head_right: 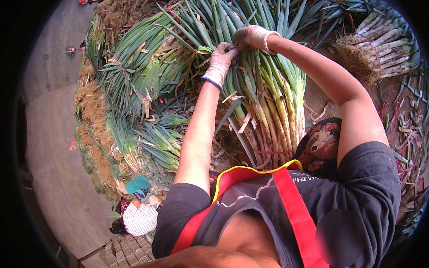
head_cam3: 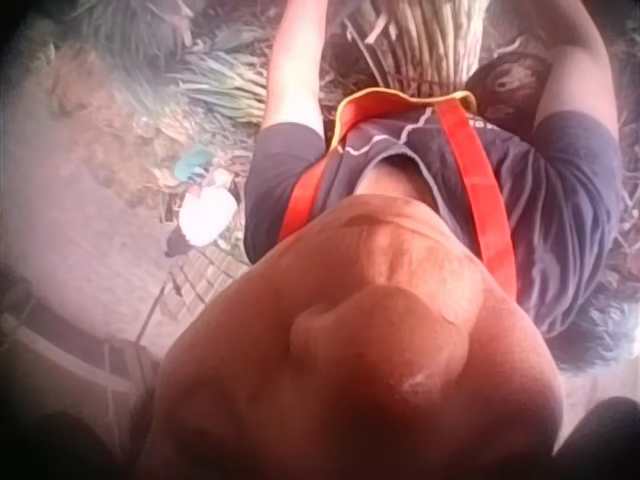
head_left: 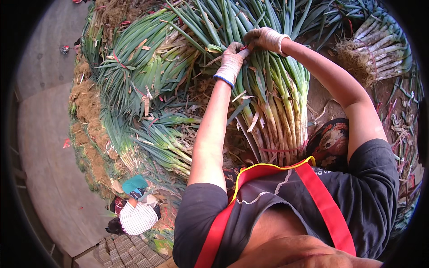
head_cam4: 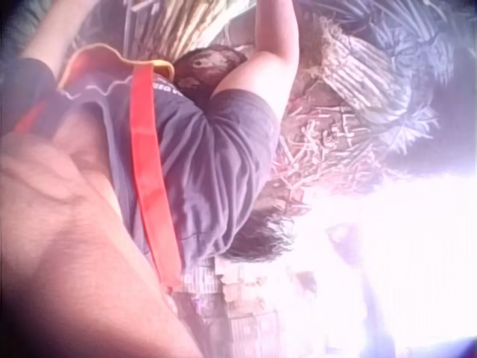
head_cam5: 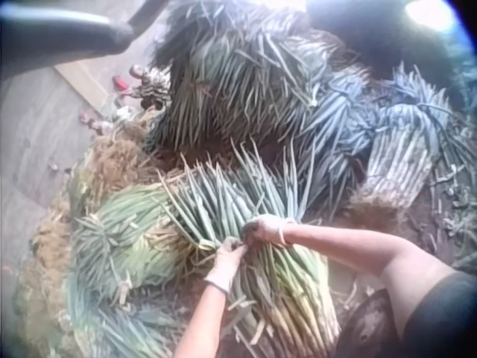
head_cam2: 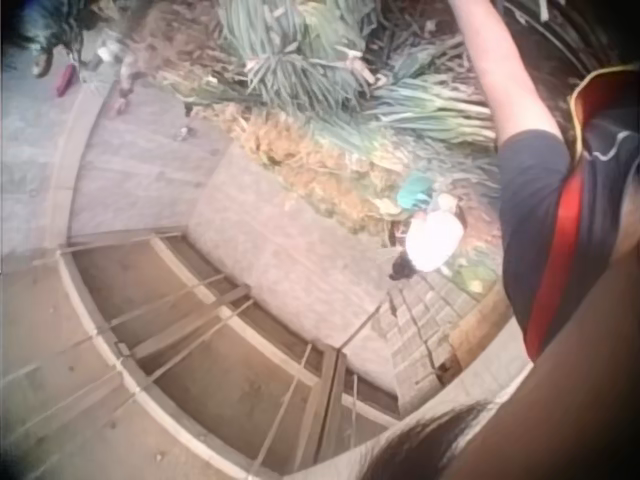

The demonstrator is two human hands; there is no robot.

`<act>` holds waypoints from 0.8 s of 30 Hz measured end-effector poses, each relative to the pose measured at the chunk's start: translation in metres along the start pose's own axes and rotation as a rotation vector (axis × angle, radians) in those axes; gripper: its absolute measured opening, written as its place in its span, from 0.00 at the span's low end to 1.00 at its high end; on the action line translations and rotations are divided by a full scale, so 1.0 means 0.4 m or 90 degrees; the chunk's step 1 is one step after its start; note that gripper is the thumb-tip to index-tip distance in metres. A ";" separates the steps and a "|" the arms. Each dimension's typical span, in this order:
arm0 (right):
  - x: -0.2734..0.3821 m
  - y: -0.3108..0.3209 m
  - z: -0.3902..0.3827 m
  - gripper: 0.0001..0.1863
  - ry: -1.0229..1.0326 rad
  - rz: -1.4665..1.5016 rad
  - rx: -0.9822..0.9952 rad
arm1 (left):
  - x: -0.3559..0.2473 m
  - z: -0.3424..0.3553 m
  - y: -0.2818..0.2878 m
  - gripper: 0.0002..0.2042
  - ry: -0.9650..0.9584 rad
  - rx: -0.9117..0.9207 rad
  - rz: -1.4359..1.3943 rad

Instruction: The person sits on the ground and bundles green onions by hand. They gather the onions, align the roots, and tie them with red plastic strips. The person also peels the outer layers of the onions and places the finished bundles on the ground.

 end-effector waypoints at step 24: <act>0.050 -0.028 -0.024 0.12 -0.041 -0.507 -0.127 | 0.048 0.040 0.028 0.09 0.030 0.044 -0.076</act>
Point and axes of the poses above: each hand's wrist, its own z-axis towards the middle knuckle, its own y-axis out of the back of the hand, x = y × z, the point moved 2 cm from there along z, towards the middle knuckle, and after that the axes turned 11 degrees about -z, right-handed, at the moved point
